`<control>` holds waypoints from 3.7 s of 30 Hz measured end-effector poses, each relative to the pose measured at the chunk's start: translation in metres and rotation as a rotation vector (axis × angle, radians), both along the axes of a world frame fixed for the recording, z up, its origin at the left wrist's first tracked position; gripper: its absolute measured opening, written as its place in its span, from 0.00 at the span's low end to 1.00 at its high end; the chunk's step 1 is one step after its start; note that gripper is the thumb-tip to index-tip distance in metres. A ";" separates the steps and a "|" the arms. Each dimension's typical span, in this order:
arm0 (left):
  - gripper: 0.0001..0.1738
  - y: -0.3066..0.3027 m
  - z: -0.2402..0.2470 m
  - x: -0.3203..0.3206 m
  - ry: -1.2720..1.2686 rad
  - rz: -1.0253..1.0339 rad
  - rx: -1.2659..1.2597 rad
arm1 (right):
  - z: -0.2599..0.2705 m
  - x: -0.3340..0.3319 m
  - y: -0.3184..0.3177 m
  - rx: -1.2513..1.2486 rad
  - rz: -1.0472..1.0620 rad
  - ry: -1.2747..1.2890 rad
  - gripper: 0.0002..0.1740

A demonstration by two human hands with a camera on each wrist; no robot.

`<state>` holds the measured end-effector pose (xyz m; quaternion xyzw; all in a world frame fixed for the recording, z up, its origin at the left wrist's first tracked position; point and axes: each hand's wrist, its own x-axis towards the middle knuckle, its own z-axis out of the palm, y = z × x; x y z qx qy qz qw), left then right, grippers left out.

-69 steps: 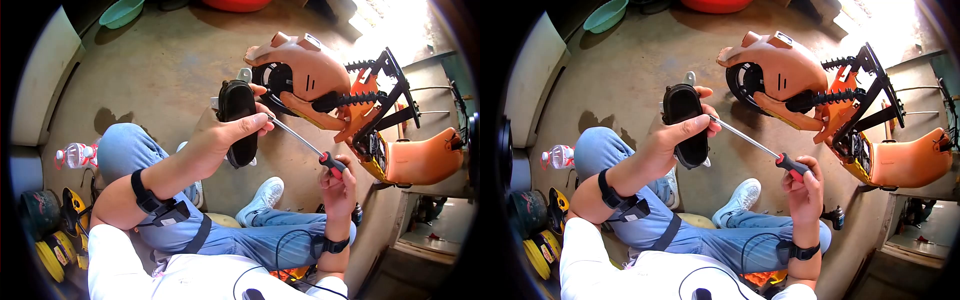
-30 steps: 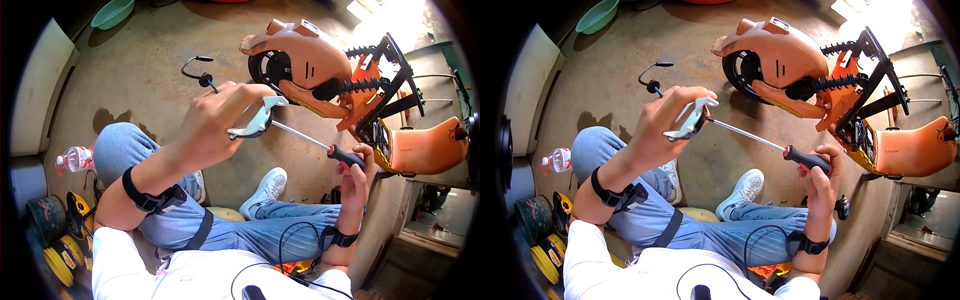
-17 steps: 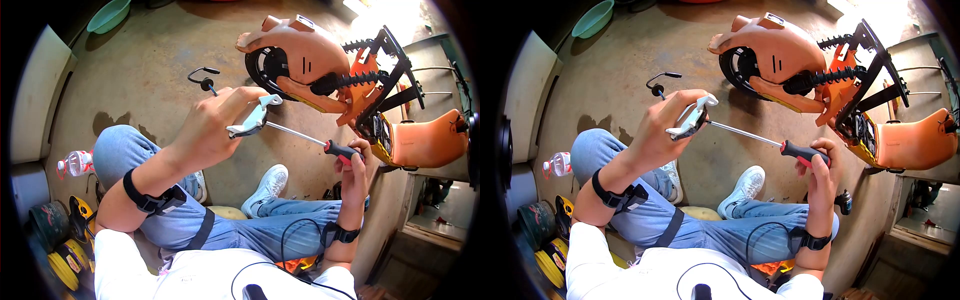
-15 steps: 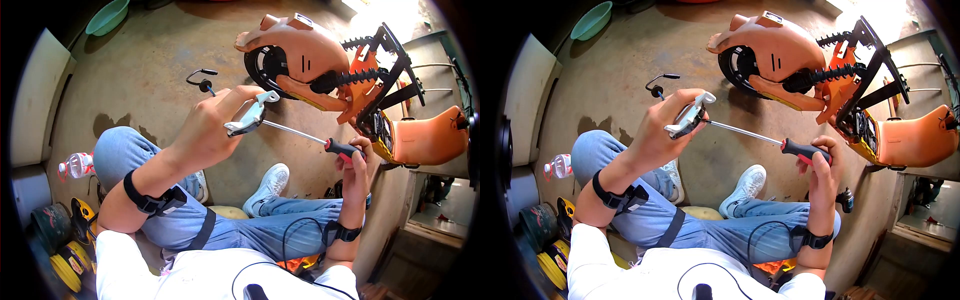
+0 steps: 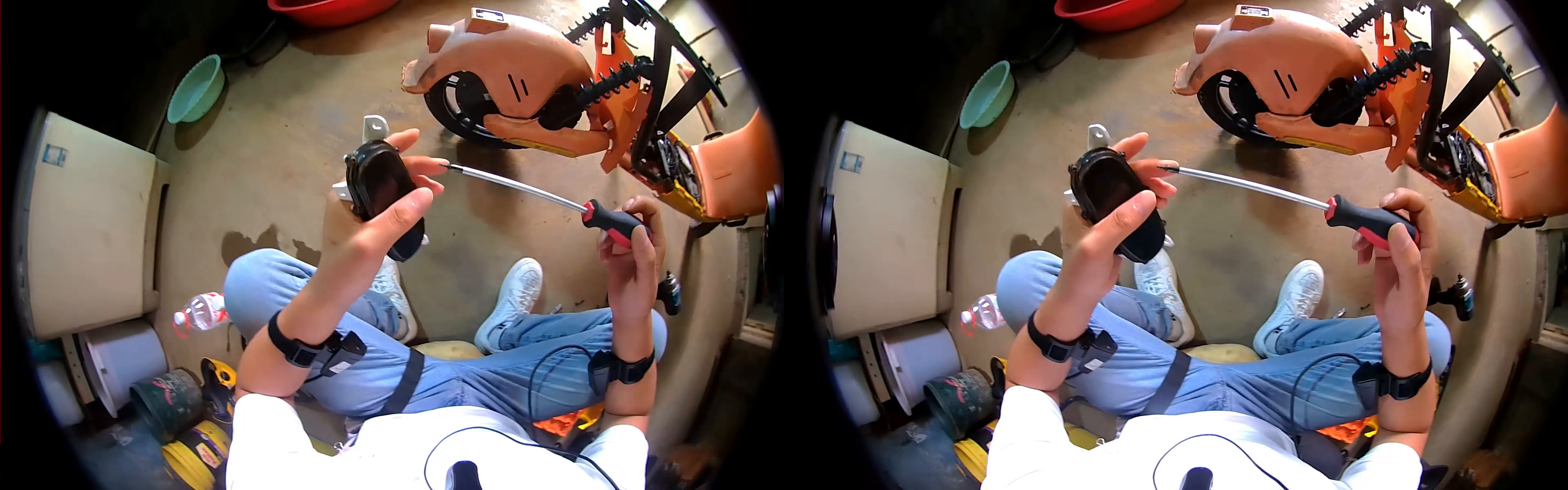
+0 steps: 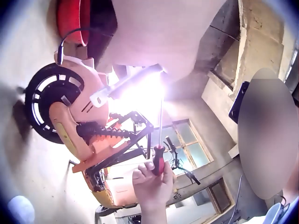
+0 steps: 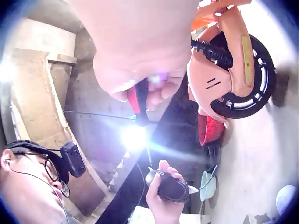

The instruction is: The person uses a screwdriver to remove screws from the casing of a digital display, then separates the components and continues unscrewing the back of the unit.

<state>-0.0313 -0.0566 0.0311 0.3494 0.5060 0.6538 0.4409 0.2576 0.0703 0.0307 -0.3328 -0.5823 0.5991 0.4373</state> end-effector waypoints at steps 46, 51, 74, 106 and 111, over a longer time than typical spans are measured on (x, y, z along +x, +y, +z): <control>0.33 0.005 -0.009 0.000 -0.690 0.024 0.148 | -0.009 0.017 0.002 -0.029 0.092 -0.099 0.24; 0.34 0.005 -0.010 -0.002 -0.677 0.008 0.157 | -0.008 0.013 -0.001 -0.017 0.022 -0.141 0.25; 0.52 0.004 -0.009 0.016 -0.044 -0.073 0.313 | -0.014 0.009 -0.001 0.117 0.080 -0.073 0.24; 0.61 -0.017 -0.007 0.015 1.117 0.088 0.497 | 0.000 -0.012 -0.008 -0.169 0.234 0.126 0.32; 0.63 -0.018 -0.004 0.017 1.186 0.081 0.493 | -0.015 0.003 0.001 -0.184 0.261 0.099 0.30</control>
